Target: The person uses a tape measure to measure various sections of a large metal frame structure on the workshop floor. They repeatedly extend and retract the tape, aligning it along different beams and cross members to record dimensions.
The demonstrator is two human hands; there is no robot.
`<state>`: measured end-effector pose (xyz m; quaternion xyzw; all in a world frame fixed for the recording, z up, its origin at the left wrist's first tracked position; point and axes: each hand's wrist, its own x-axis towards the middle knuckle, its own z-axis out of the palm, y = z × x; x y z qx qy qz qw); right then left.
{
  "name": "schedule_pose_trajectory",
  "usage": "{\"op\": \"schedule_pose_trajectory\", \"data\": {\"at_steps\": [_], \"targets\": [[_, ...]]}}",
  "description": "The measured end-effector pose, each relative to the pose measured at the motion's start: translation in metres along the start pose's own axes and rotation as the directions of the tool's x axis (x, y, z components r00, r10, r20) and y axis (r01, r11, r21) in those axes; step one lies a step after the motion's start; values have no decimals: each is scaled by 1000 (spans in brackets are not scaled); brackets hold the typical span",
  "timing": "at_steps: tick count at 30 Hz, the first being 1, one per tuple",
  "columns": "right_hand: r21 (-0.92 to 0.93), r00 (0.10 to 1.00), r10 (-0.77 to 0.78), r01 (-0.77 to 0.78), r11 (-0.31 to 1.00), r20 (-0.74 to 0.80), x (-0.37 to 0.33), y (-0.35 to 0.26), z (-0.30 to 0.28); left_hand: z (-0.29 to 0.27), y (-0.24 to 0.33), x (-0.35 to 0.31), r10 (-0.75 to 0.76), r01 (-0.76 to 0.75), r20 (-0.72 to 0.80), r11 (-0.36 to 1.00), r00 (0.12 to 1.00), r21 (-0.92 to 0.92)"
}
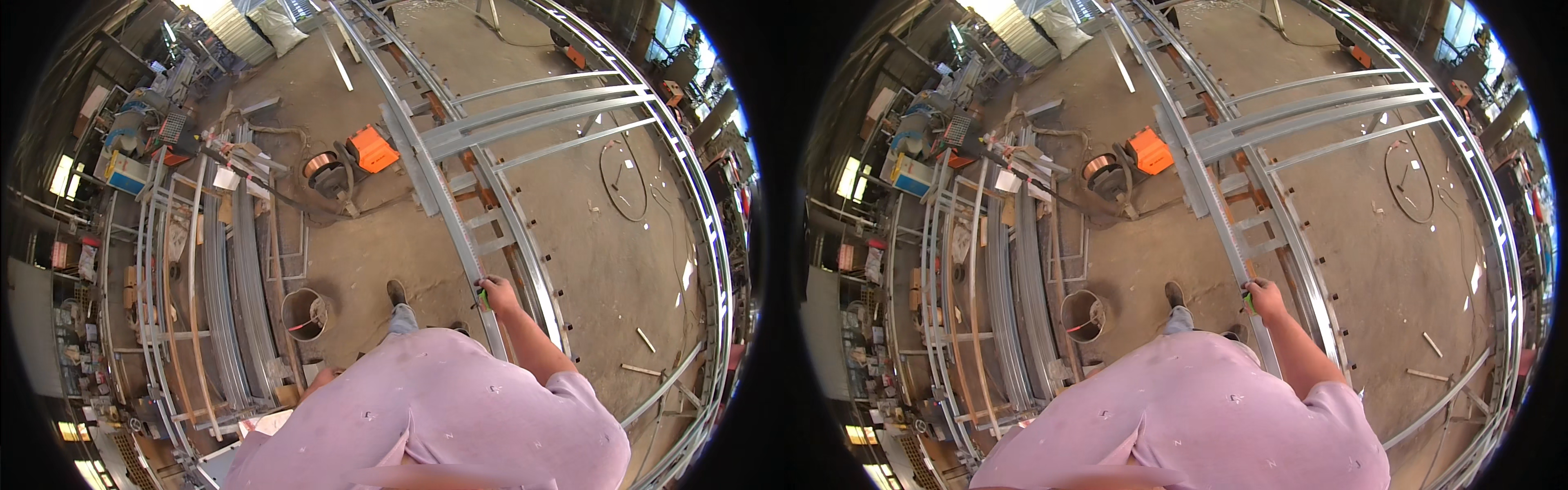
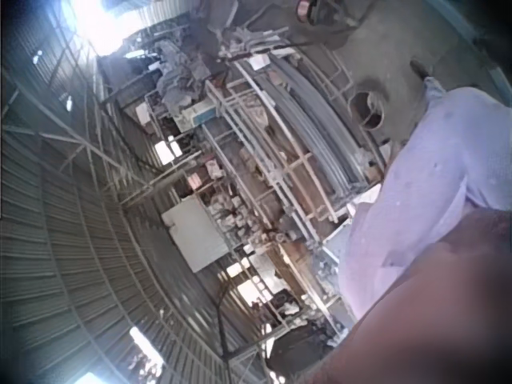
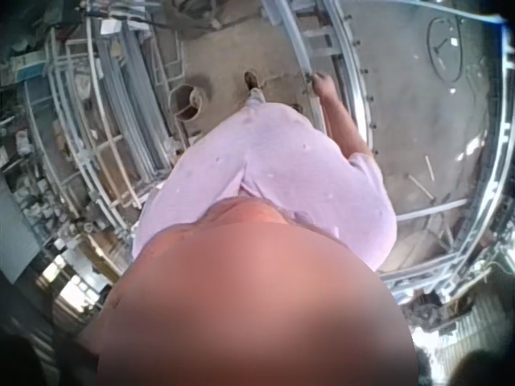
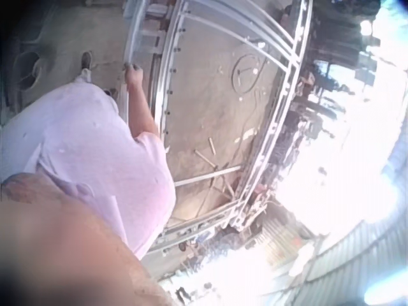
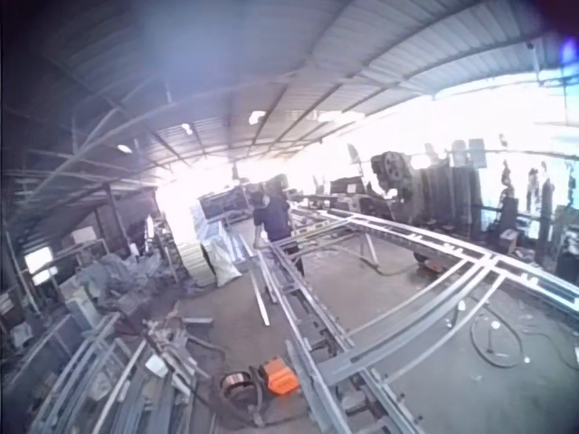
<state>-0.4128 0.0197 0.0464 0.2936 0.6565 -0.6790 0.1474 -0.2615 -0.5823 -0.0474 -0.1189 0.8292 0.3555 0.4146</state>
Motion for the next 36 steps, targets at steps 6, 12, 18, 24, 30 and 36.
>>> {"op": "schedule_pose_trajectory", "data": {"at_steps": [6, 12, 18, 24, 30, 36], "targets": [[98, 989, 101, -91, 991, -104, 6, 8, 2, -76, -8, 98, -110, 99, 7, 920, 994, 380], [-26, 956, 154, -165, 986, -250, -23, -41, 30, -198, 47, 216, 136, -216, 172, 452, 976, 866], [-23, 961, 92, -102, 995, -261, -39, -56, 26, -248, 301, 281, 172, -124, -20, 782, 985, 611], [12, 975, 60, -59, 998, -214, -77, -152, -9, -192, 487, 316, 651, -536, 65, 559, 756, 632], [5, 970, 30, -30, 1000, -240, -93, -188, -47, -125, 606, 324, 733, -568, 26, 503, 679, 652], [86, 977, 119, -105, 991, -179, -97, -196, -47, -103, 697, 360, 718, -393, 51, 319, 695, 862]]}}
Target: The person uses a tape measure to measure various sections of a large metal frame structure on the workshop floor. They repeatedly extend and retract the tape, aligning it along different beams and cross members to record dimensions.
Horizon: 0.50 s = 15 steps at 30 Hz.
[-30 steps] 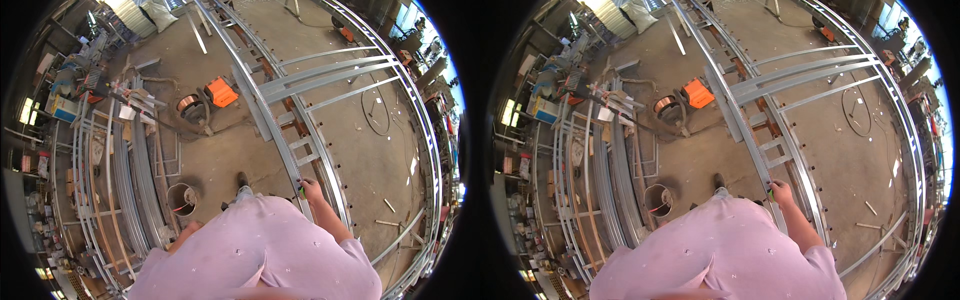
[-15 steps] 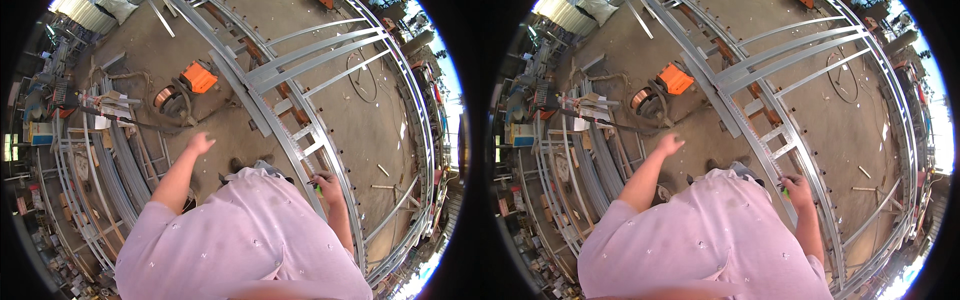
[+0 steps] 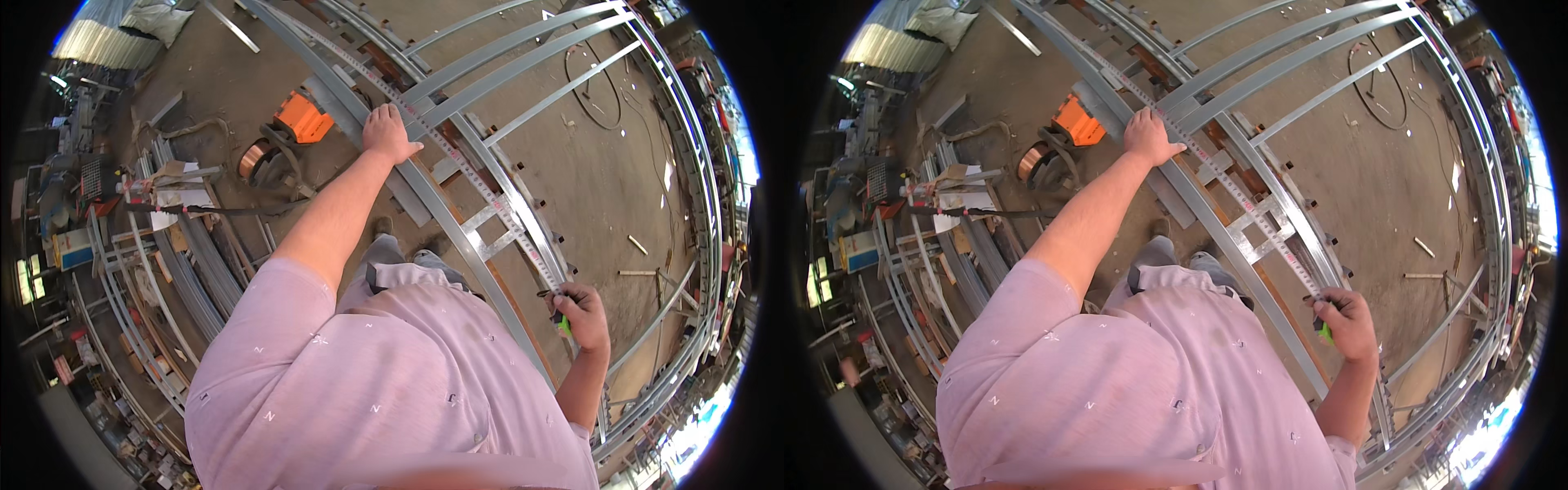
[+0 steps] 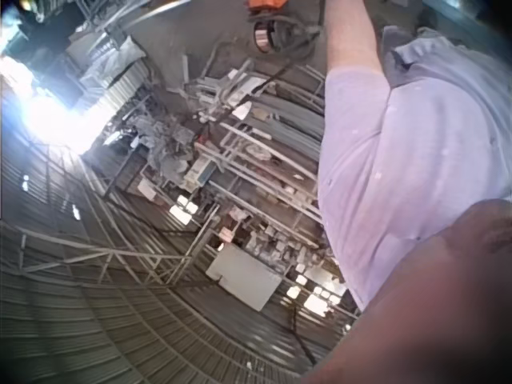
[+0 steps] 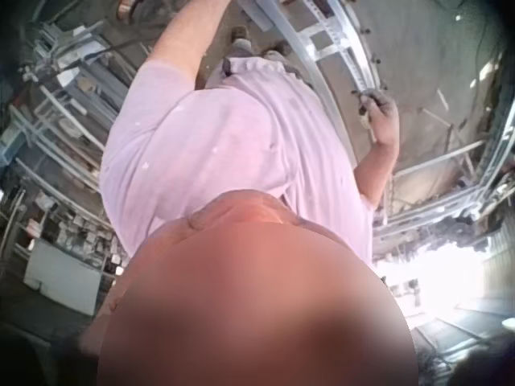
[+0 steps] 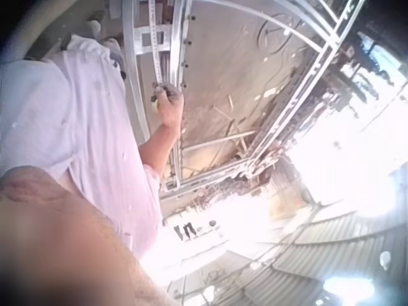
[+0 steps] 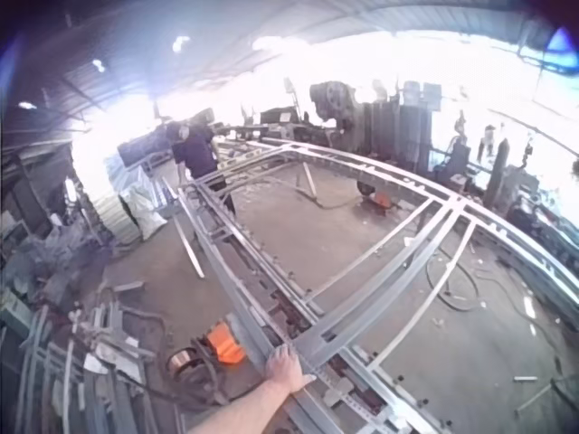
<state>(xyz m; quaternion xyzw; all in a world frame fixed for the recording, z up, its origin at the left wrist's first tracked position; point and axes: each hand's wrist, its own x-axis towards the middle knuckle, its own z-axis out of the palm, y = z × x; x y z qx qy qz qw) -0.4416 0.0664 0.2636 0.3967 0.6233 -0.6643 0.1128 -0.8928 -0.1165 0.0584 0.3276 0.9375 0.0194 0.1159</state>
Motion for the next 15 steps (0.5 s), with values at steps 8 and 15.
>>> {"op": "schedule_pose_trajectory", "data": {"at_steps": [8, 15], "targets": [[70, 989, 148, -146, 987, -22, -14, 6, 50, 12, 19, 43, -74, 71, 16, 989, 997, 133], [183, 980, 195, -183, 966, -45, -15, 0, 102, 8, 12, 46, -21, 20, 13, 997, 1000, 79]]}}
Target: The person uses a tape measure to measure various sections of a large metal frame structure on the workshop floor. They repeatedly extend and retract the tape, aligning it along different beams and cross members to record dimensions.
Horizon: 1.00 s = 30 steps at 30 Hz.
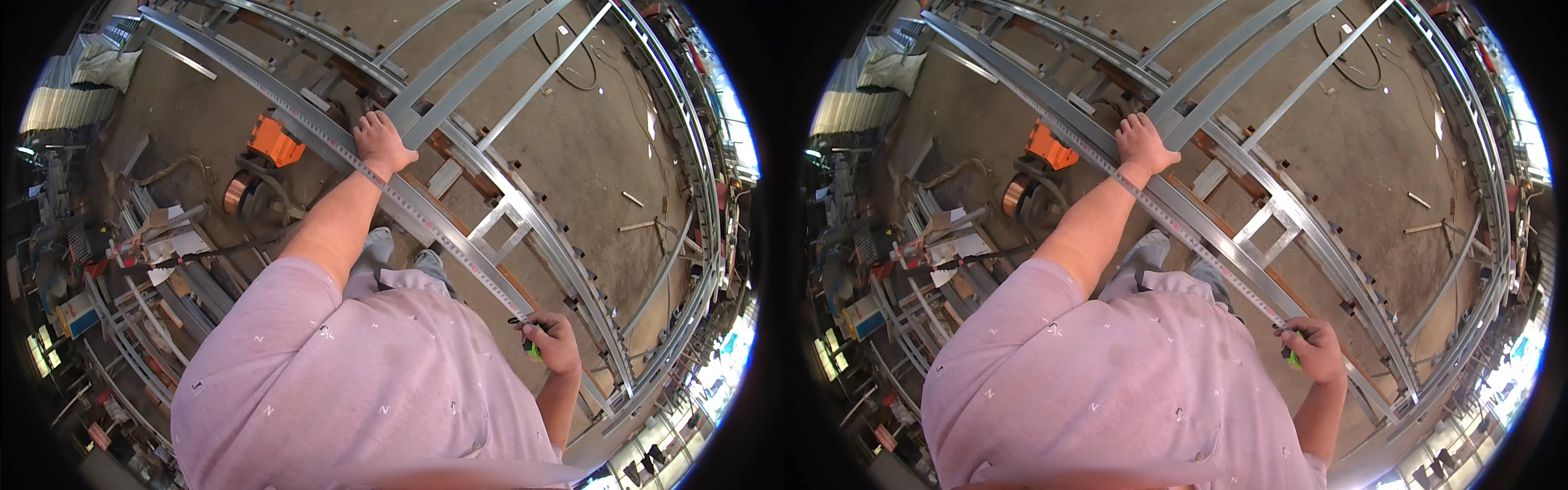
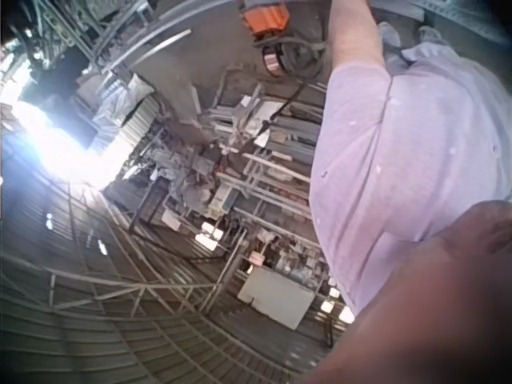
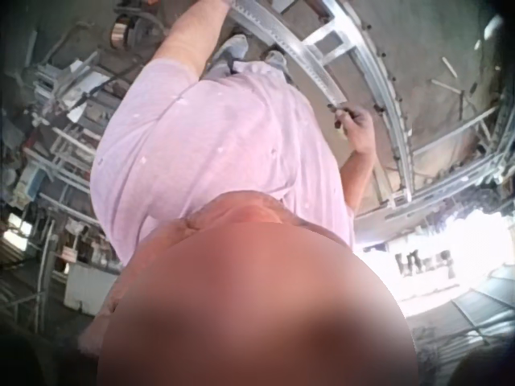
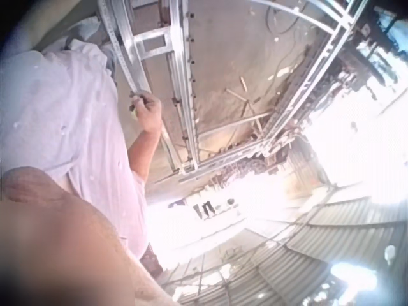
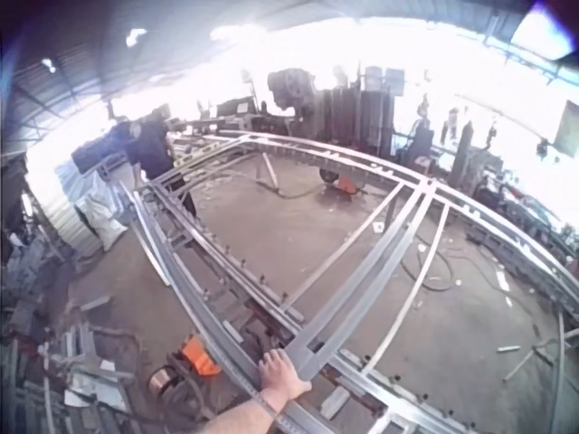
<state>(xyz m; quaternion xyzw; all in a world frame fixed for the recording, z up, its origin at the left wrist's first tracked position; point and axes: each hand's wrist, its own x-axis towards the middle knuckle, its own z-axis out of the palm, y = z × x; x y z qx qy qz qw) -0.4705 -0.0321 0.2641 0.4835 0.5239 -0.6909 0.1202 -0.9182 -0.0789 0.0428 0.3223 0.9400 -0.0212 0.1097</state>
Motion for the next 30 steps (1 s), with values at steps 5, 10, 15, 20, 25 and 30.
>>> {"op": "schedule_pose_trajectory", "data": {"at_steps": [5, 10, 15, 20, 25, 30], "targets": [[-37, 1000, -5, 4, 999, -21, 7, -10, 30, -2, -5, 2, 39, -38, 42, 999, 998, -15], [-47, 997, -33, 30, 998, -65, 12, -12, 50, -9, -8, 5, 69, -68, 80, 998, 994, -17], [-39, 998, 5, -7, 999, -63, 12, -20, 63, -7, -14, 6, 123, -121, 82, 992, 989, -28], [-13, 997, 35, -36, 999, -64, 12, -28, 76, -12, -19, 4, 157, -153, 92, 987, 983, -49], [-20, 998, 6, -7, 1000, -68, 13, -27, 83, -1, -46, -4, 314, -315, -30, 939, 949, -135], [-3, 999, 23, -23, 1000, -47, 20, -16, 86, 5, -102, -39, 585, -602, -155, 793, 796, -98]]}}
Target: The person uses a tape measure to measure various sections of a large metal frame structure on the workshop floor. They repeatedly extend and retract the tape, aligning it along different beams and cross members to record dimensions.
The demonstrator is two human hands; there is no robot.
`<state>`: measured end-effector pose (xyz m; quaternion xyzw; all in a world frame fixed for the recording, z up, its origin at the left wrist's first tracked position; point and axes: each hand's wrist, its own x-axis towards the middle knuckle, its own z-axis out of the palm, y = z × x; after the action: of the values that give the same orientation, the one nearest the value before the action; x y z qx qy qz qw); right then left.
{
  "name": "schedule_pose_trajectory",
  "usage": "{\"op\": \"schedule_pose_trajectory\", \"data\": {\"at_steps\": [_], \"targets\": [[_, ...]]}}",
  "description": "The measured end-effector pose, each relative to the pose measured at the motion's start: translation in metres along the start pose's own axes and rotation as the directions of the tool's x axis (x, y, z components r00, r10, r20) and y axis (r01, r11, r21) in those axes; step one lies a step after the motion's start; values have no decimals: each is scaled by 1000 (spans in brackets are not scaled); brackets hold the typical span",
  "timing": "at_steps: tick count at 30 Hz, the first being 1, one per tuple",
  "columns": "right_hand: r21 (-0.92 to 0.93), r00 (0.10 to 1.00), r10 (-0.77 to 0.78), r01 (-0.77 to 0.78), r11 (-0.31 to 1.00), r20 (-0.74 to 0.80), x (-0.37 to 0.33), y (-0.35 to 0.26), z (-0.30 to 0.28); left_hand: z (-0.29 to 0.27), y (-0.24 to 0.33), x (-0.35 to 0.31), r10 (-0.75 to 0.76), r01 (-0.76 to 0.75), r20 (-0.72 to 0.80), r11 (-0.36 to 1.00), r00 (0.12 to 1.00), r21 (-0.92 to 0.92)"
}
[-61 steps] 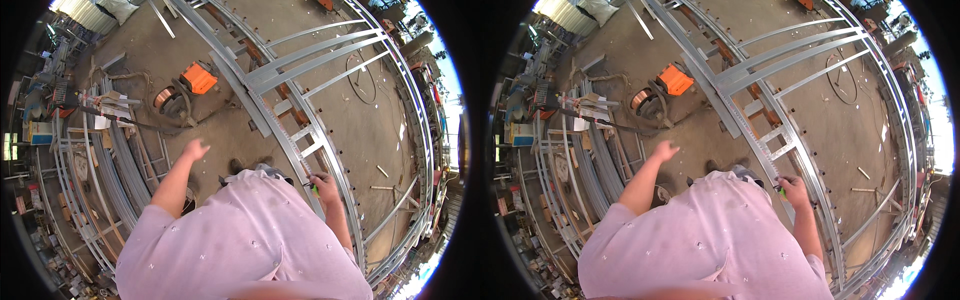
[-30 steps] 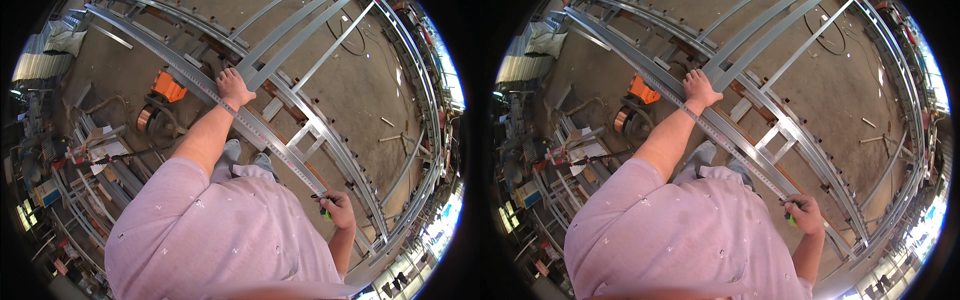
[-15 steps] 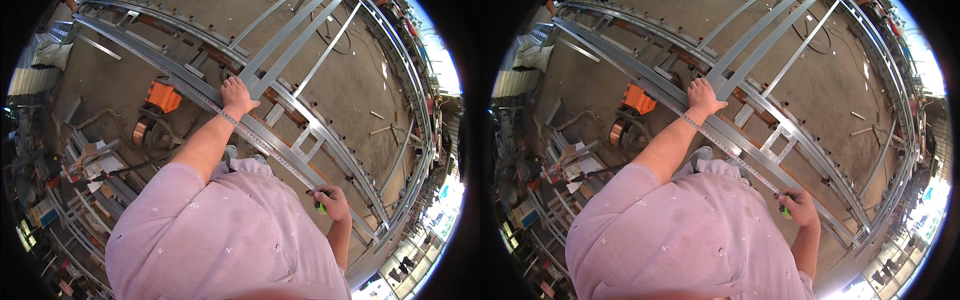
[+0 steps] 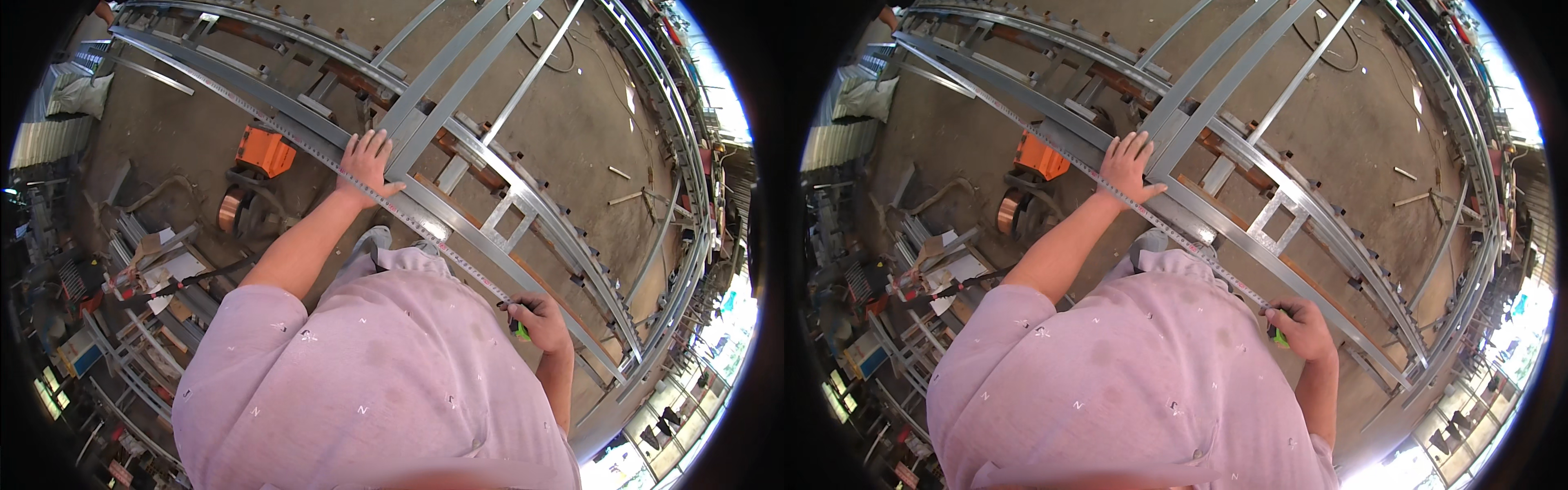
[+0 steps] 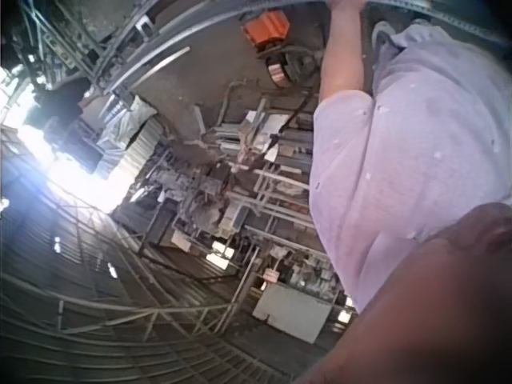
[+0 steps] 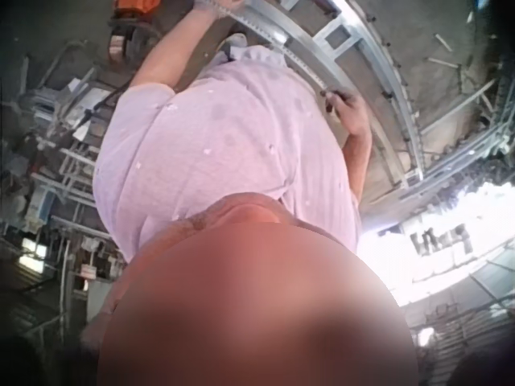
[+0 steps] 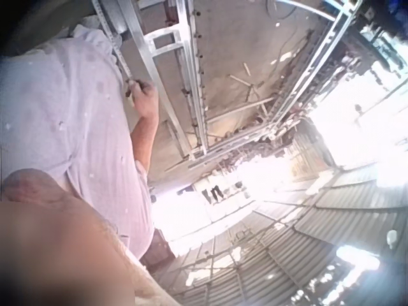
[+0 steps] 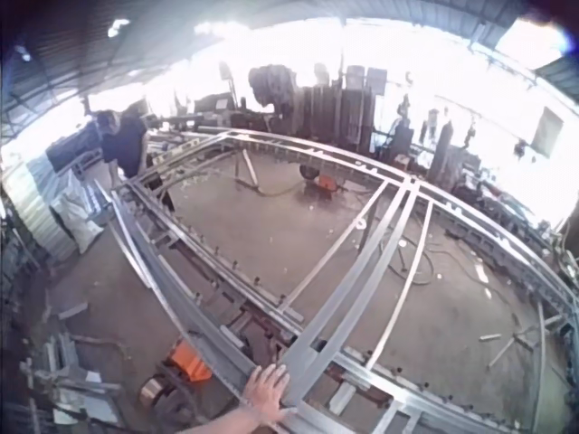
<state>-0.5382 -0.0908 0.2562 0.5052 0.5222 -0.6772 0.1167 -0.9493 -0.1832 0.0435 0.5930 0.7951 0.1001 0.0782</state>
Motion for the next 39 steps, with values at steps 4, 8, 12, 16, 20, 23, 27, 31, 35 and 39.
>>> {"op": "schedule_pose_trajectory", "data": {"at_steps": [4, 8, 12, 16, 20, 23, 27, 31, 35, 39], "targets": [[-37, 1000, 5, -5, 999, 9, 6, 0, 3, 5, -4, -42, 48, -54, 95, 997, 994, 57], [-82, 1000, 3, -2, 997, 12, 11, -1, 6, -2, -3, -64, 60, -68, 168, 997, 984, 43], [-99, 999, -11, 14, 995, 34, 15, -5, 7, 1, -7, -69, 59, -58, 93, 998, 994, -13], [-128, 1000, 6, -4, 992, 20, 15, -6, 8, 10, -27, -48, 38, -49, -136, 996, 990, -79], [-144, 1000, 0, 2, 990, 9, 17, -6, 13, 6, -43, -15, 52, -60, -114, 996, 992, -70], [-115, 1000, 6, -4, 993, 18, 16, -7, 16, 11, -51, -5, 111, -121, -97, 986, 989, -112], [-108, 1000, 19, -18, 994, 16, 15, -6, 19, 15, -50, -1, 102, -122, -158, 985, 982, -123], [-97, 1000, 19, -18, 995, 9, 14, -9, 22, 21, -51, -2, 102, -125, -173, 984, 980, -128], [-112, 999, 36, -33, 993, 28, 17, -10, 20, 23, -49, -4, 91, -114, -193, 987, 977, -115], [-146, 1000, 15, -11, 989, 21, 26, -9, 24, 21, -51, -3, 77, -104, -179, 984, 981, -146]]}}
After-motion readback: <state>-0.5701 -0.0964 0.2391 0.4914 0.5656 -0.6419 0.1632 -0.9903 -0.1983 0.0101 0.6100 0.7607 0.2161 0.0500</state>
